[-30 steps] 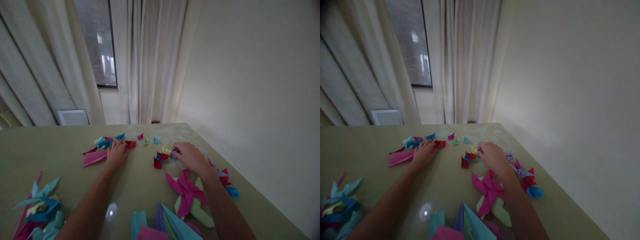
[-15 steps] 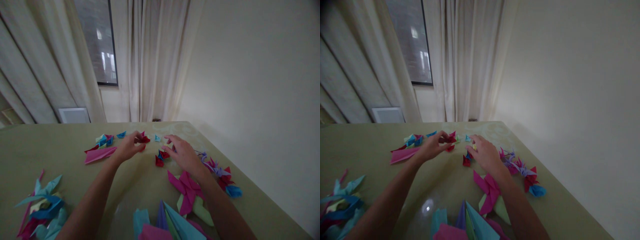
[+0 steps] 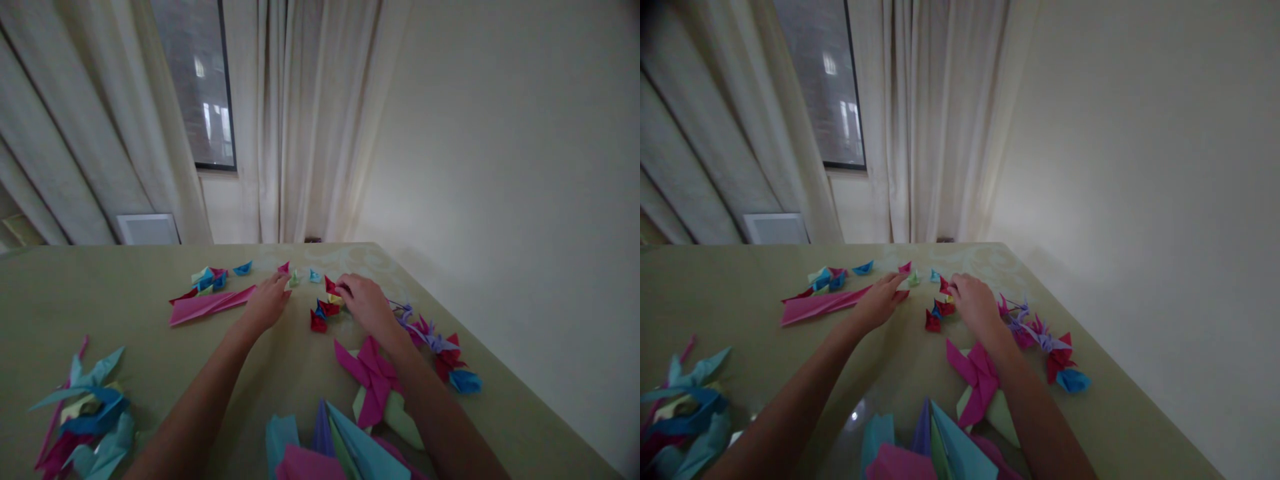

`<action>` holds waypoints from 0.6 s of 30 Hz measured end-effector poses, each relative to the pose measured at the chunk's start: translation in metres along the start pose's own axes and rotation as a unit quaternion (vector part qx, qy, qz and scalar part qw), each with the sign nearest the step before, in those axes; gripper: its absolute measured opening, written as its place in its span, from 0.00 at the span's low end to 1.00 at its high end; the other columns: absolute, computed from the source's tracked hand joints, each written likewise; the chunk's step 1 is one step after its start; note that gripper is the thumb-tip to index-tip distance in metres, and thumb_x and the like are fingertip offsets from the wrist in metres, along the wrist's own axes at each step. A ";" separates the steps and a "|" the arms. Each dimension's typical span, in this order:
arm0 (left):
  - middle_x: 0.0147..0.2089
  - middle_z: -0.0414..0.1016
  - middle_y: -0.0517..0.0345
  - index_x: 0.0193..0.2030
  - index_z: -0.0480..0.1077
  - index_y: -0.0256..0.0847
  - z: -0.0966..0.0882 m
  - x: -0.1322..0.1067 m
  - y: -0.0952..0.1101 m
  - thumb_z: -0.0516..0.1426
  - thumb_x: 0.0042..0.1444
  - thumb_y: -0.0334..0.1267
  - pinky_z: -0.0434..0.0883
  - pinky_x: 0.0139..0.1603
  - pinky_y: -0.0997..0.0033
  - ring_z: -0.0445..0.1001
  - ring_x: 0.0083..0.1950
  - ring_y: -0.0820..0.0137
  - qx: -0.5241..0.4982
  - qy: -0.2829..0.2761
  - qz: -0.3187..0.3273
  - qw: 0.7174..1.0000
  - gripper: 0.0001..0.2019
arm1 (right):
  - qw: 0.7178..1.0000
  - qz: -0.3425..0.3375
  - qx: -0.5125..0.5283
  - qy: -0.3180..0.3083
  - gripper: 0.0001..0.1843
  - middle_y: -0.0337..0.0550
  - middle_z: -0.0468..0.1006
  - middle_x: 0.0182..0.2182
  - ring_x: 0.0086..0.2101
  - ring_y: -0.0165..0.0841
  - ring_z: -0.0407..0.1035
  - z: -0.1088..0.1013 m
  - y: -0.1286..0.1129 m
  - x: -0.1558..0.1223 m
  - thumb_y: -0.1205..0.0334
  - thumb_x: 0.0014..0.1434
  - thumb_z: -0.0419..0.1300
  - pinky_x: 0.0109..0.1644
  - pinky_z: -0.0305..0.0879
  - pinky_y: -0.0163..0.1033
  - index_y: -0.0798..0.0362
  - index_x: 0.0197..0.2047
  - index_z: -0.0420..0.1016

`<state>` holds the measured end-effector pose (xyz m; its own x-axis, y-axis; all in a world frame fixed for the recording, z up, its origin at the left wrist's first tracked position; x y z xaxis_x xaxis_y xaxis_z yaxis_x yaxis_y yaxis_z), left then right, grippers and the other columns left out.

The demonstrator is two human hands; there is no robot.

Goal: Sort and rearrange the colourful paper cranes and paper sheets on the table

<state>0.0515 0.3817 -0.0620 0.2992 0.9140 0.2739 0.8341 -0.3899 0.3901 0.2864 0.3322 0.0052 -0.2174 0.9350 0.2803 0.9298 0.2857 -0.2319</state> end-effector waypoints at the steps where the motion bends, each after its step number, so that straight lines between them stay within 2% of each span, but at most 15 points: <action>1: 0.66 0.74 0.41 0.62 0.71 0.40 0.004 -0.001 -0.005 0.53 0.69 0.31 0.69 0.66 0.56 0.76 0.64 0.56 0.031 -0.013 -0.006 0.999 0.17 | 1.000 0.008 -0.010 -0.007 0.07 0.45 0.84 0.43 0.44 0.38 0.77 0.001 0.003 0.001 0.65 0.71 0.61 0.46 0.63 0.38 0.50 0.45 0.81; 6: 0.53 0.80 0.41 0.50 0.77 0.38 0.011 -0.004 -0.015 0.56 0.66 0.29 0.70 0.60 0.57 0.78 0.58 0.53 0.064 -0.047 -0.020 0.997 0.10 | 0.999 0.022 -0.030 -0.005 0.07 0.44 0.85 0.43 0.44 0.39 0.78 0.001 0.007 0.000 0.63 0.71 0.60 0.43 0.62 0.38 0.49 0.46 0.81; 11: 0.47 0.83 0.43 0.43 0.79 0.39 0.007 -0.005 -0.016 0.56 0.64 0.27 0.71 0.54 0.60 0.80 0.53 0.54 0.055 -0.051 -0.038 0.996 0.10 | 1.000 0.011 -0.008 0.000 0.06 0.42 0.85 0.43 0.43 0.37 0.78 -0.007 0.001 -0.003 0.64 0.70 0.61 0.44 0.63 0.37 0.48 0.45 0.81; 15: 0.44 0.84 0.47 0.39 0.79 0.40 -0.002 -0.004 -0.014 0.56 0.61 0.27 0.72 0.47 0.64 0.81 0.47 0.58 0.001 -0.047 -0.039 0.998 0.10 | 1.000 -0.002 0.019 0.004 0.06 0.43 0.85 0.42 0.43 0.37 0.78 -0.009 -0.005 -0.004 0.63 0.71 0.62 0.45 0.64 0.37 0.49 0.44 0.82; 18: 0.41 0.85 0.54 0.41 0.80 0.41 -0.017 -0.001 -0.002 0.58 0.62 0.31 0.73 0.44 0.69 0.81 0.41 0.64 -0.058 -0.052 -0.001 0.997 0.08 | 0.997 -0.033 0.069 0.010 0.07 0.43 0.85 0.43 0.43 0.36 0.78 -0.006 -0.011 -0.005 0.63 0.70 0.62 0.47 0.66 0.38 0.50 0.48 0.82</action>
<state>0.0419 0.3799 -0.0486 0.3492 0.9192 0.1823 0.7770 -0.3927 0.4920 0.2792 0.3227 0.0120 -0.2688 0.9093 0.3176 0.8636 0.3735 -0.3387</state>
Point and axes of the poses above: each hand's wrist, its own x-axis towards the middle knuckle, its own z-axis out of the palm, y = z × x, the point moved 2 cm from there along x, towards the middle knuckle
